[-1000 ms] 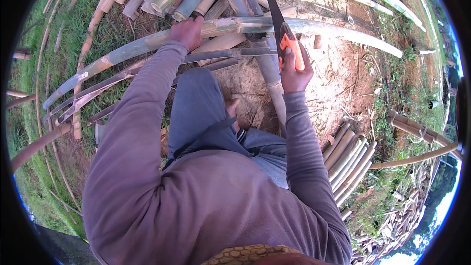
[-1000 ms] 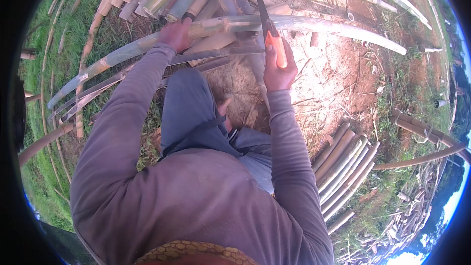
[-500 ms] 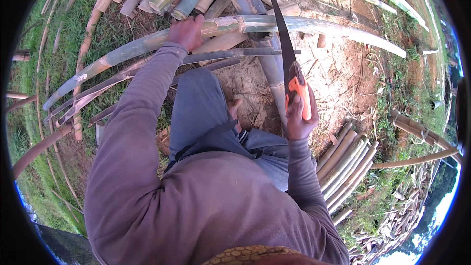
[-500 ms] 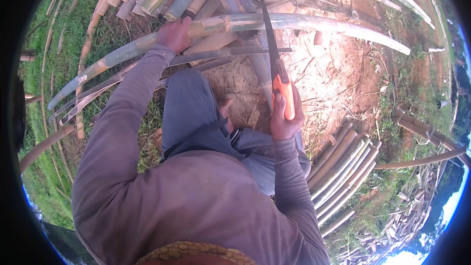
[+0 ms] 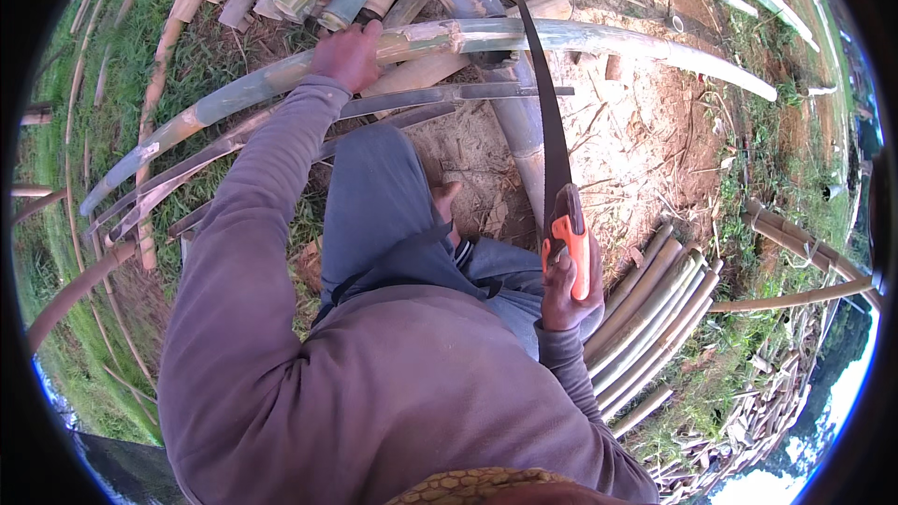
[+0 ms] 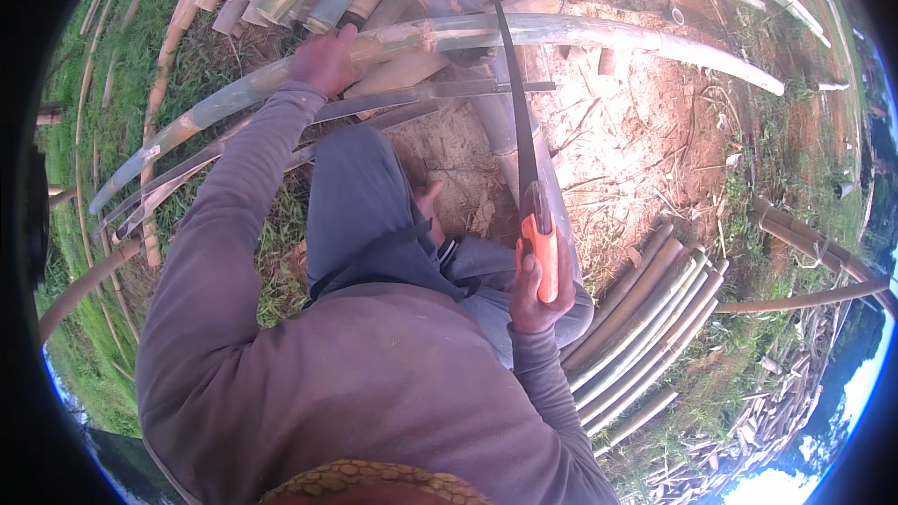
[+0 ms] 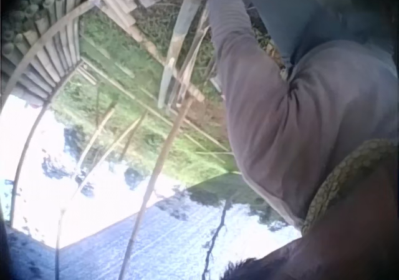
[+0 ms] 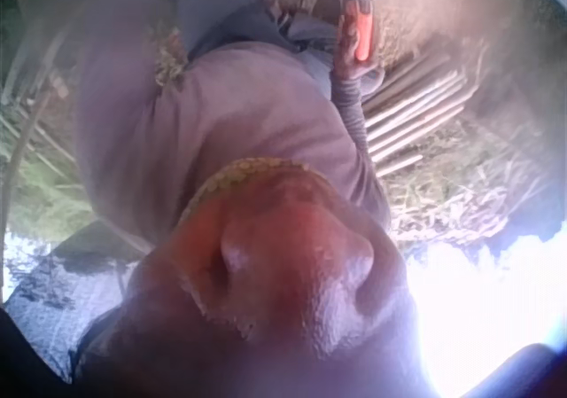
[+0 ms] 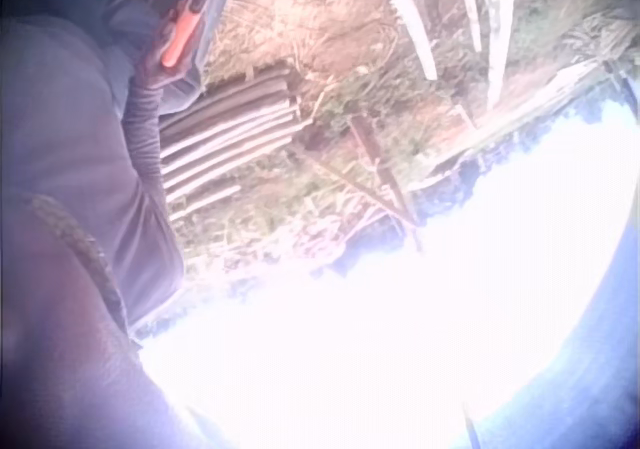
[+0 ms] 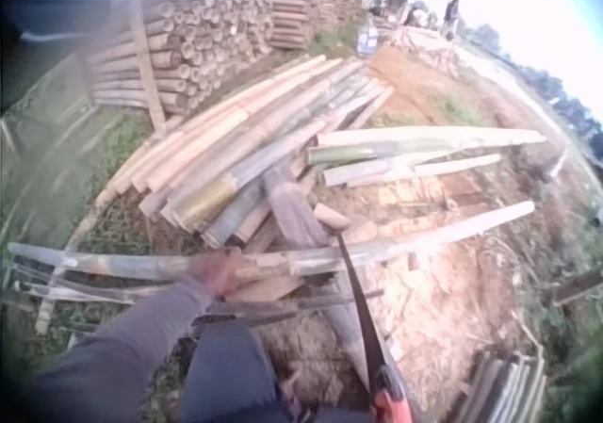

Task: The person sits on the ground and uses a hand saw to cut bamboo poles into shorter sections. They repeatedly position each pole, saw through it, and set the cut pieces aside. The work area contains many stacked bamboo poles and cut pieces.

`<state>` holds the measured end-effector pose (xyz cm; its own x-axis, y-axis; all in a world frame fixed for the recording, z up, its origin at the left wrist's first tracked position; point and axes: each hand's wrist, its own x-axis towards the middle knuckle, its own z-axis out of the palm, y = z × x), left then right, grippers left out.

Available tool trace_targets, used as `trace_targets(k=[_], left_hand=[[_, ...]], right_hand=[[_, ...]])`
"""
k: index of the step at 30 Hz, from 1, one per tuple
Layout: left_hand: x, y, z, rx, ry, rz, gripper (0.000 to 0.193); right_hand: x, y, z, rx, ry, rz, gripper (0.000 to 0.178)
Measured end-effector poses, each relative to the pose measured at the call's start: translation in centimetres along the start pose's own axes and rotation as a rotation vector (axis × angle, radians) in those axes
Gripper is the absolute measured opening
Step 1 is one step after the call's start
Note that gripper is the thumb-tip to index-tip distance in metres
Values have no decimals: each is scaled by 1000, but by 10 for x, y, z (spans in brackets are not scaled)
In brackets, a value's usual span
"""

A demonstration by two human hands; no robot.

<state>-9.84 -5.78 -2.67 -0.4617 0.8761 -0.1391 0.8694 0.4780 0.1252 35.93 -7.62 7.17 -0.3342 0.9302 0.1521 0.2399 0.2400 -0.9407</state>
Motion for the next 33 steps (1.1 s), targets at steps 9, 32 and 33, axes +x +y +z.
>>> trace_targets(k=[9,32,33], left_hand=[[6,4,-4,24,4,22,48],[-2,1,-3,14,8,0,41],[-1,1,-5,14,23,12,41]], right_hand=[[181,30,88,64,10,88,39],[-10,2,-19,90,5,120,55],[-26,-12,-24,139,20,168,60]])
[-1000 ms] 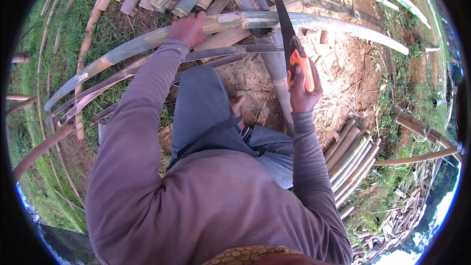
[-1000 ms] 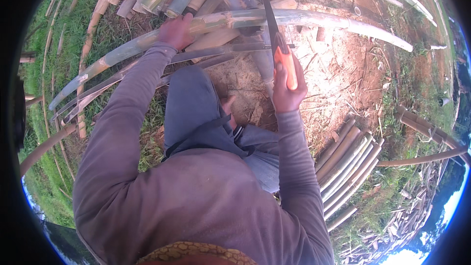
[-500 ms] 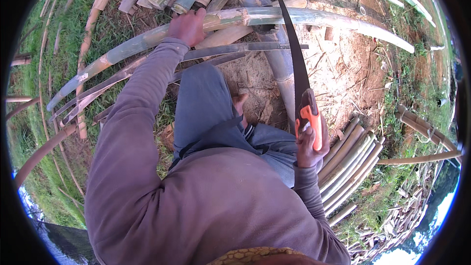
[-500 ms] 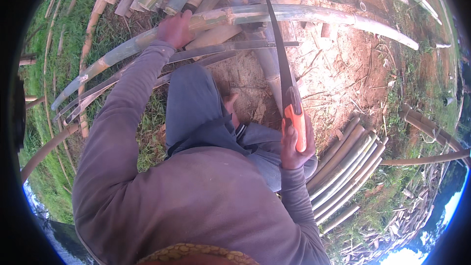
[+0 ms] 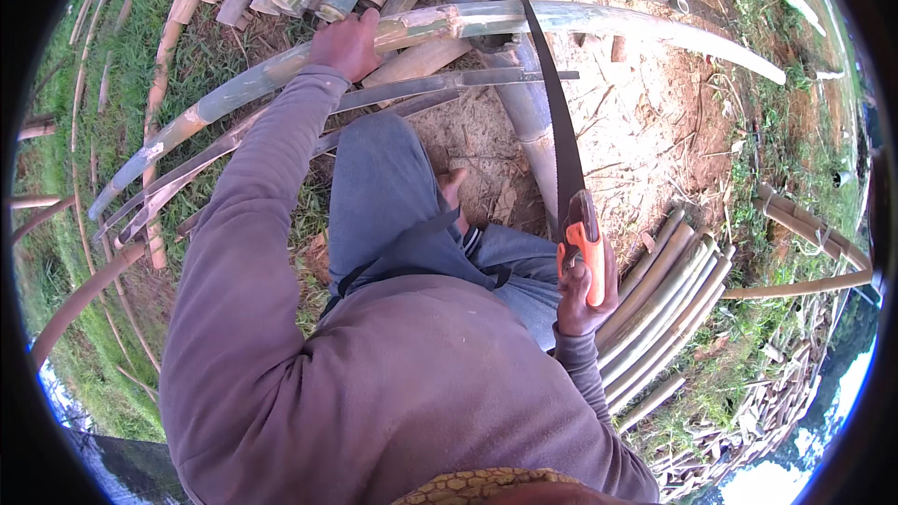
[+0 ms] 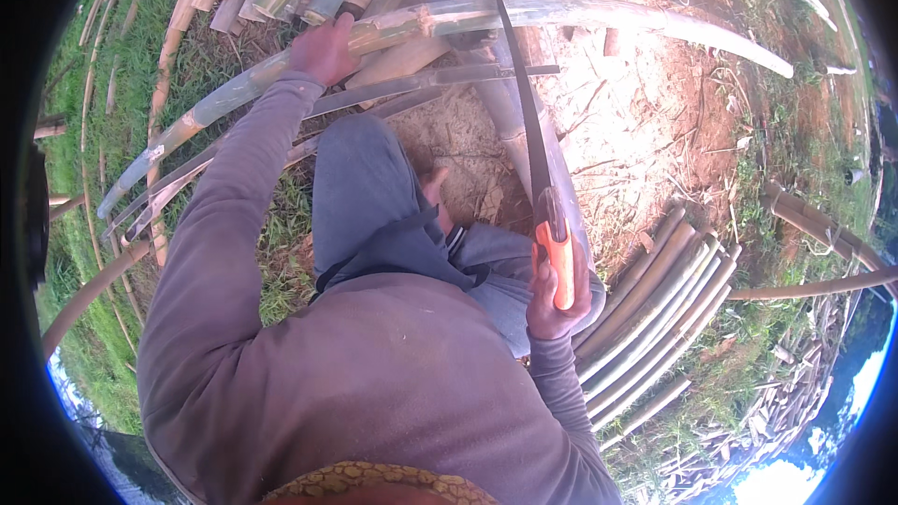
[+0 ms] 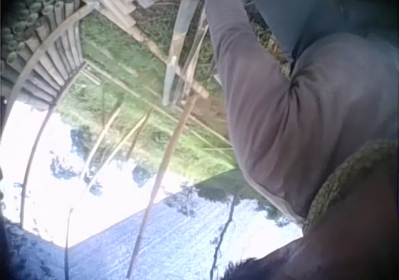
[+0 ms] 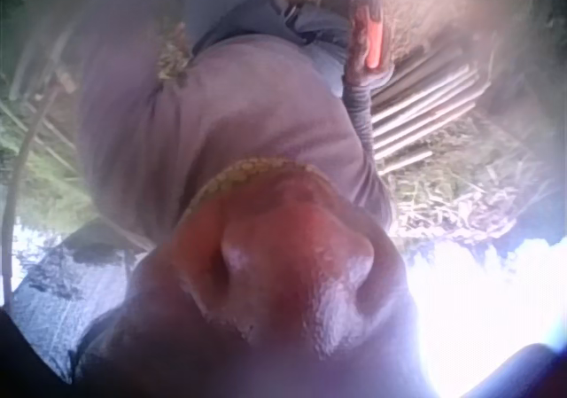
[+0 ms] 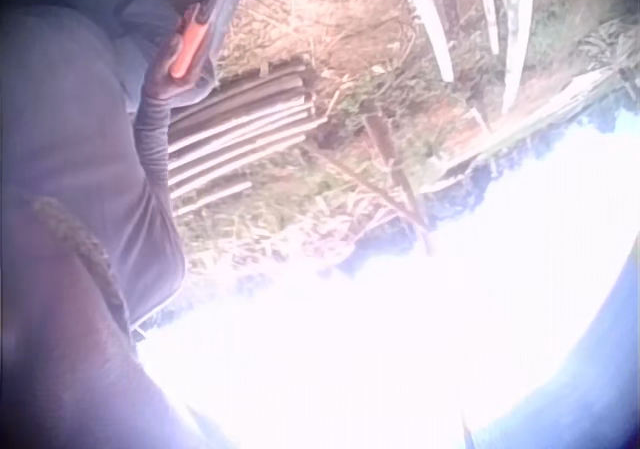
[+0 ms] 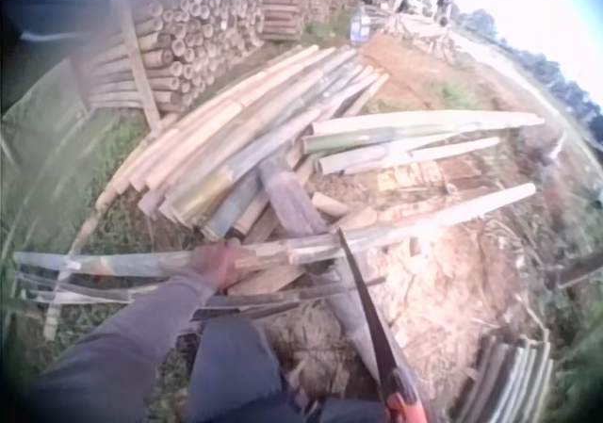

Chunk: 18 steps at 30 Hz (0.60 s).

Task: The person sits on the ground and uses a hand saw to cut bamboo poles into shorter sections. They repeatedly position each pole, saw through it, and set the cut pieces aside. The work area contains many stacked bamboo poles and cut pieces.

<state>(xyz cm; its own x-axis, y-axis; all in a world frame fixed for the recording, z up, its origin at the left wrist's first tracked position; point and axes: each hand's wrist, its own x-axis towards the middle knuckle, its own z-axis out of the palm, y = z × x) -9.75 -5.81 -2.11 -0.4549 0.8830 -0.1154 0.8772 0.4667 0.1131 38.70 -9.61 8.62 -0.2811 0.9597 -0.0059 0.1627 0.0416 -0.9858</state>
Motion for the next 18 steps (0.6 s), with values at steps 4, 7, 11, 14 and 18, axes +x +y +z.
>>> trace_targets(k=[4,7,11,14,18], left_hand=[[3,1,9,5,26,22,43],[13,10,4,4,14,34,42],[9,2,3,7,-14,17,45],[1,-2,3,10,-67,-30,53],[-1,2,1,-3,-29,-6,45]], right_hand=[[103,32,52,-5,-44,-137,51],[224,10,115,-33,-26,-19,41],[195,23,105,-157,24,-110,40],[69,33,33,-57,7,-79,46],[4,5,8,-32,10,-42,49]])
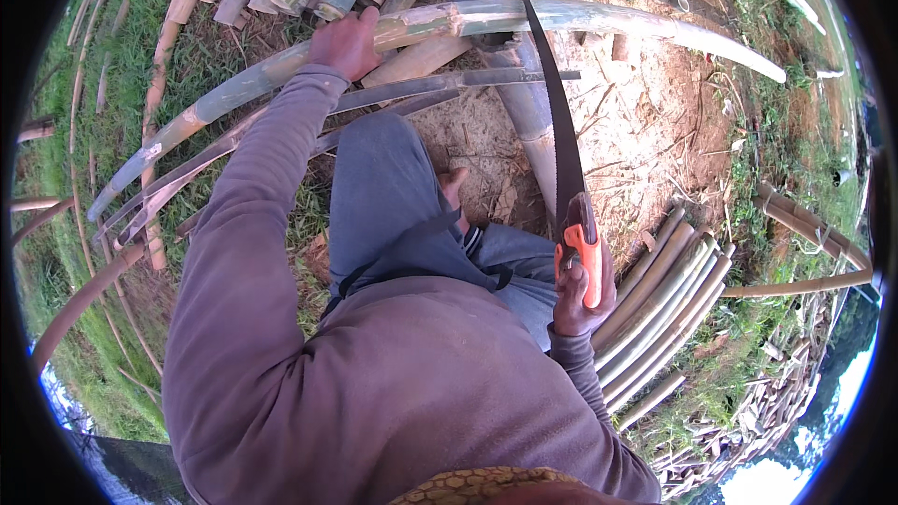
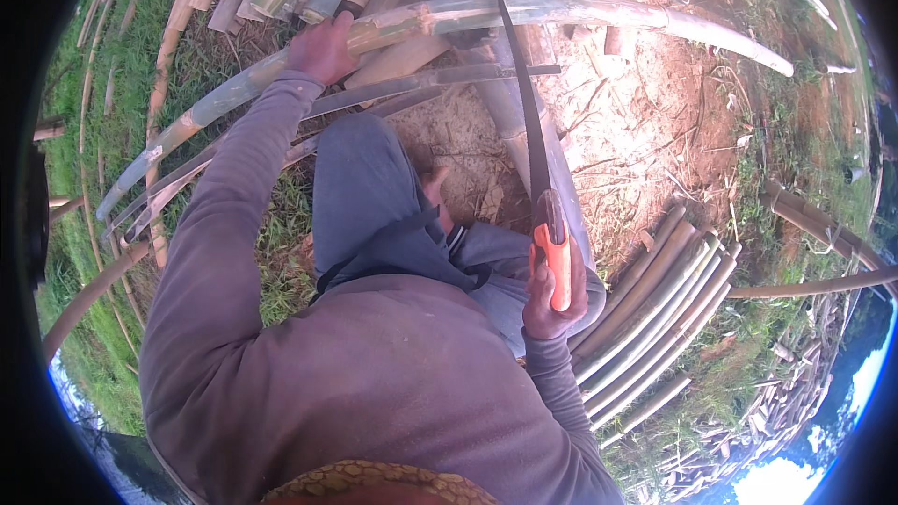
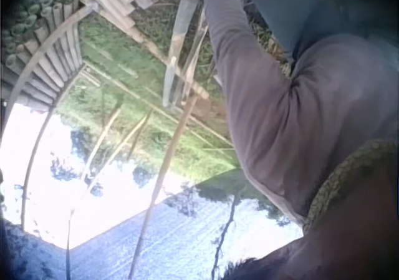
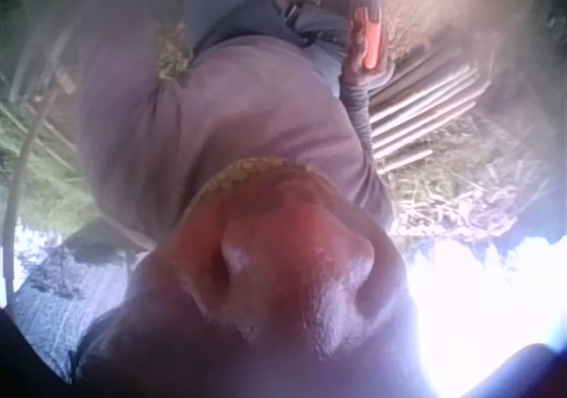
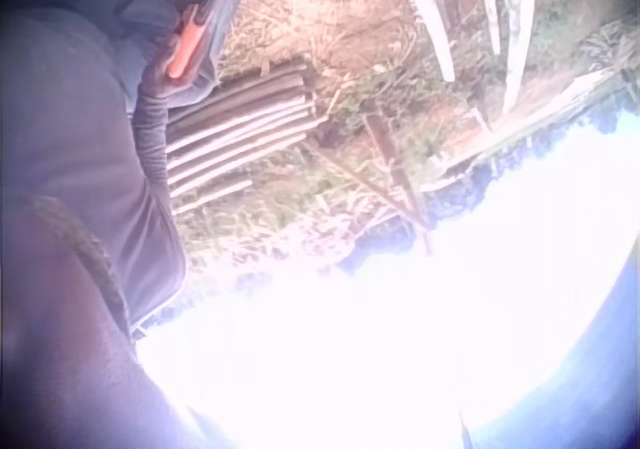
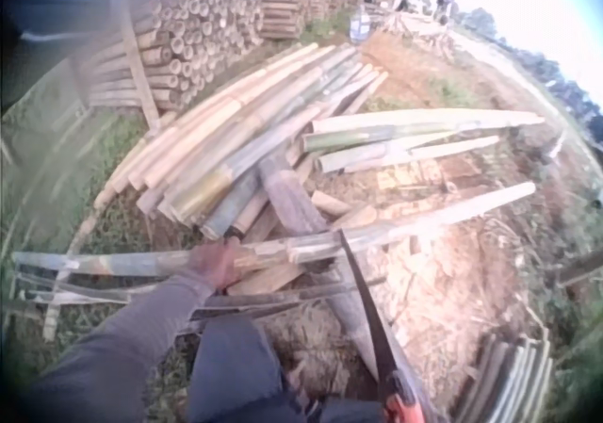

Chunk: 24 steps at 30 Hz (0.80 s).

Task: The person sits on the ground and uses a hand saw to cut bamboo poles into shorter sections. They repeatedly position each pole, saw through it, and set the cut pieces aside. The work area contains many stacked bamboo poles and cut pieces.

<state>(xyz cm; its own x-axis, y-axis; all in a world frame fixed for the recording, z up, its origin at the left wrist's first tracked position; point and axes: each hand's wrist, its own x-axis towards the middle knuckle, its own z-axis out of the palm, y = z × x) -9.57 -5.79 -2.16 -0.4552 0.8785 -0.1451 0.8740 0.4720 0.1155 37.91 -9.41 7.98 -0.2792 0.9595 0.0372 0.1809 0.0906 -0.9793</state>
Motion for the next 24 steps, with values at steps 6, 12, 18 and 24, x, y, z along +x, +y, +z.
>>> trace_targets(k=[6,12,18,24], left_hand=[[12,9,3,-28,29,48,43],[13,-6,-6,4,50,-1,42],[0,1,-2,1,29,2,42],[22,5,-12,4,-27,16,54]], right_hand=[[232,8,113,26,-57,26,35],[134,20,71,-89,-23,-50,44],[27,15,6,-57,-38,-21,54],[248,-3,115,6,-104,42,41]])
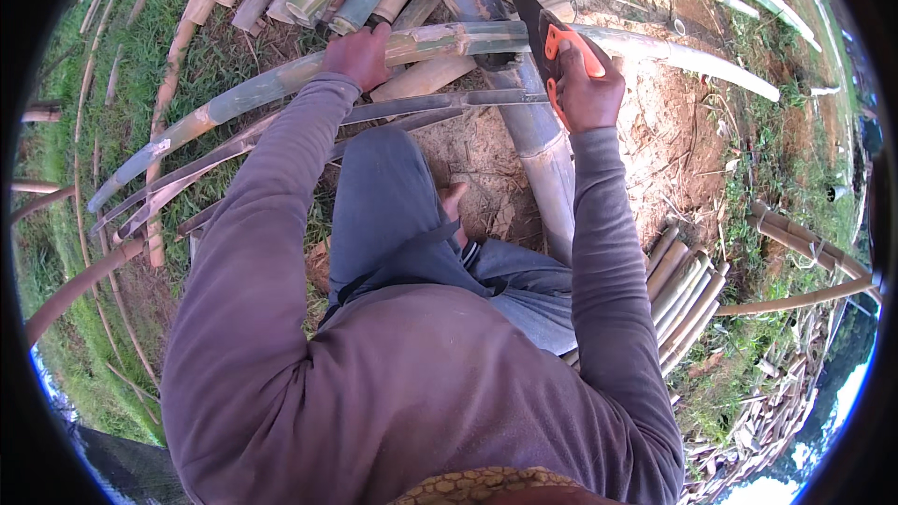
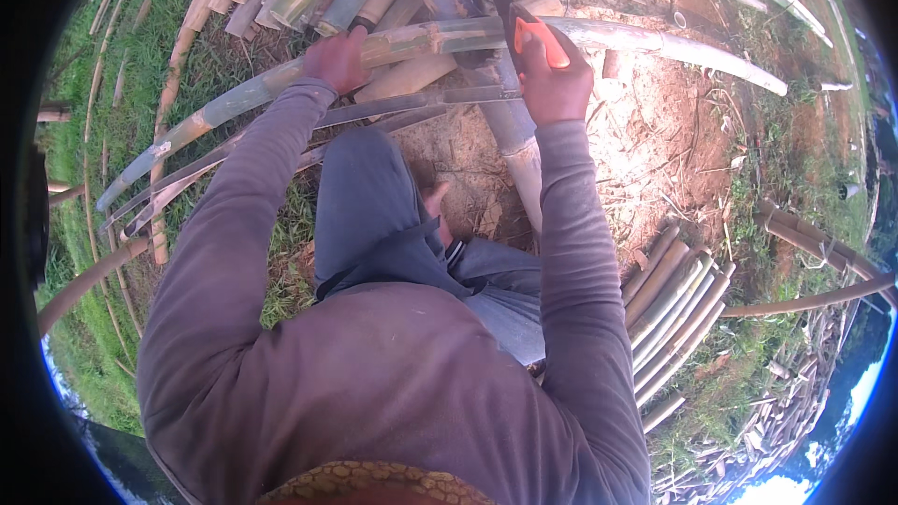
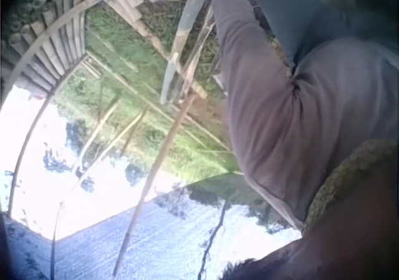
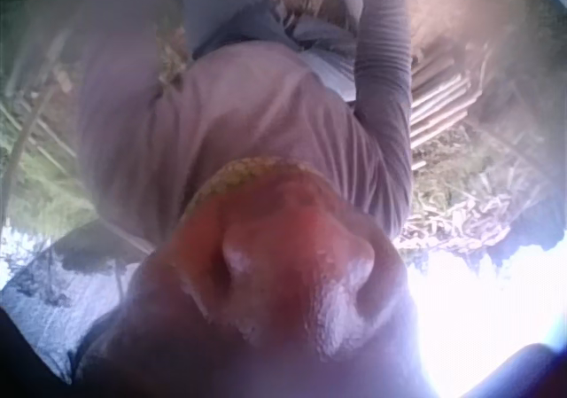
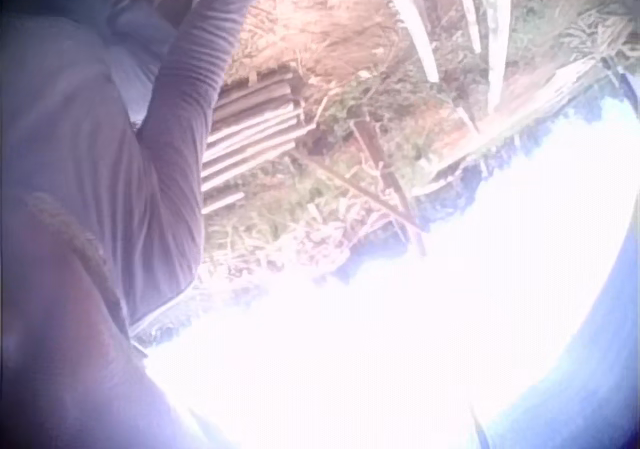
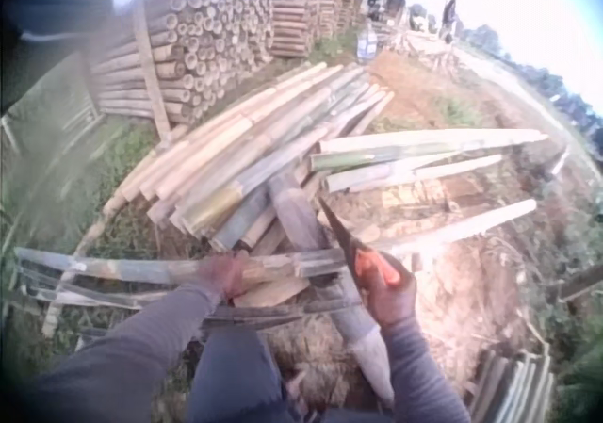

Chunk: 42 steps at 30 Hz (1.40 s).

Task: The person sits on the ground and uses a hand saw to cut bamboo poles into shorter sections. They repeatedly position each pole, saw through it, and set the cut pieces aside. The work area contains many stacked bamboo poles and cut pieces.

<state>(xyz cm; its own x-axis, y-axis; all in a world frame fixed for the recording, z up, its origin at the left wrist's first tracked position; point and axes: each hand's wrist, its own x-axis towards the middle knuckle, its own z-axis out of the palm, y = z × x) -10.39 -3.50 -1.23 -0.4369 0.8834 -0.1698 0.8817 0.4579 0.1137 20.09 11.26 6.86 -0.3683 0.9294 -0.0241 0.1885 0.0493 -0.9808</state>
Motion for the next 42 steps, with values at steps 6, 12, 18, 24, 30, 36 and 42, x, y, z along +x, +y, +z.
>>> trace_targets(k=[6,12,18,24,30,36,42], left_hand=[[-13,-13,16,-9,65,8,43],[-19,-6,19,10,55,1,45],[-3,-1,6,-2,35,12,48],[-20,-10,7,-2,-6,-33,52],[-18,-9,25,26,115,17,42],[-2,-5,2,-10,35,14,51],[-26,-8,15,-6,-12,-15,45]], right_hand=[[-150,27,-48,-101,83,-60,44],[-250,15,-83,-34,110,-35,53],[-2,1,6,-7,7,31,34],[-163,22,-56,-121,52,-27,45],[-200,25,-71,-44,42,-162,51],[-6,-13,3,-75,9,50,32],[-184,27,-67,-64,67,2,47]])
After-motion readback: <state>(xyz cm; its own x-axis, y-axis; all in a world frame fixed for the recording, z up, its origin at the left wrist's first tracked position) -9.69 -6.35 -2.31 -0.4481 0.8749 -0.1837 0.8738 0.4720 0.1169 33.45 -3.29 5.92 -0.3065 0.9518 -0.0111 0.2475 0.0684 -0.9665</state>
